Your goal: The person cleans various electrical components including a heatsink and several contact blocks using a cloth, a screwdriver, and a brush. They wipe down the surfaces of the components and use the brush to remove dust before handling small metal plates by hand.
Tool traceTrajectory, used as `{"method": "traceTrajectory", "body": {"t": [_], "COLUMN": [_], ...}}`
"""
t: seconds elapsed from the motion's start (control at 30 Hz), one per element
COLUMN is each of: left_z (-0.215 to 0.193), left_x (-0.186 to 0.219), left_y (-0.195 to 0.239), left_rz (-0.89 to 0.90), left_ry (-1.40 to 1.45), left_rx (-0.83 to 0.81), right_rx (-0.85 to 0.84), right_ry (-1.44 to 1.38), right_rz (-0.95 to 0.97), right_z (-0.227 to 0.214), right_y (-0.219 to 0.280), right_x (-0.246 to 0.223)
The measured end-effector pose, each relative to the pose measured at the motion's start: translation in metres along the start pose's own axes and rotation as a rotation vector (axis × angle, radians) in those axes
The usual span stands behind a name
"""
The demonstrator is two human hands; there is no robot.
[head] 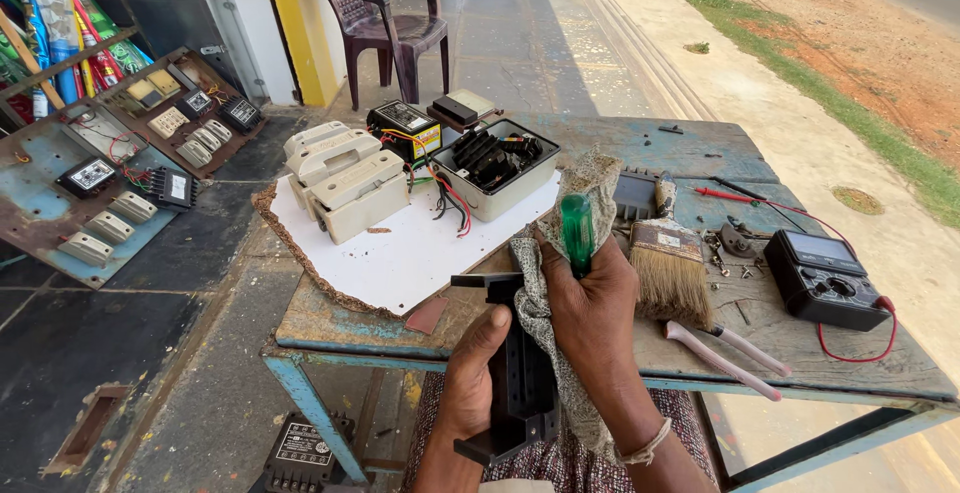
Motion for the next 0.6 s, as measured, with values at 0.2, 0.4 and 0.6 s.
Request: {"method": "traceTrajectory", "body": {"t": [0.2, 0.4, 0.6], "left_z": [0.002, 0.008, 0.001], "left_x": [0.019, -0.004, -0.021], "left_y": [-0.001, -0.005, -0.006], "left_rz": [0.104, -0.033, 0.011], "left_ry": [0.080, 0.062, -0.344], "left_rx": [0.041, -0.098, -0.059], "right_rx": [-0.077, 0.002, 0.083], "right_ry": [0.031, -0.164, 0.016], "right_rz": [0.122, 0.171, 0.081], "right_z": [0.012, 0.009, -0.006], "right_y": [0.030, -0.005, -0.017], "right_x": [0.000, 0.003, 0.004]}}
Point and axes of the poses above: each hand's wrist, its own y-axis away from the middle knuckle, its own z-axis out of the palm, x = y × z, the point moved 4 cm from there along -y, towards the middle knuckle, and after that the axes turned 7 degrees about z, right-handed, at the moved point
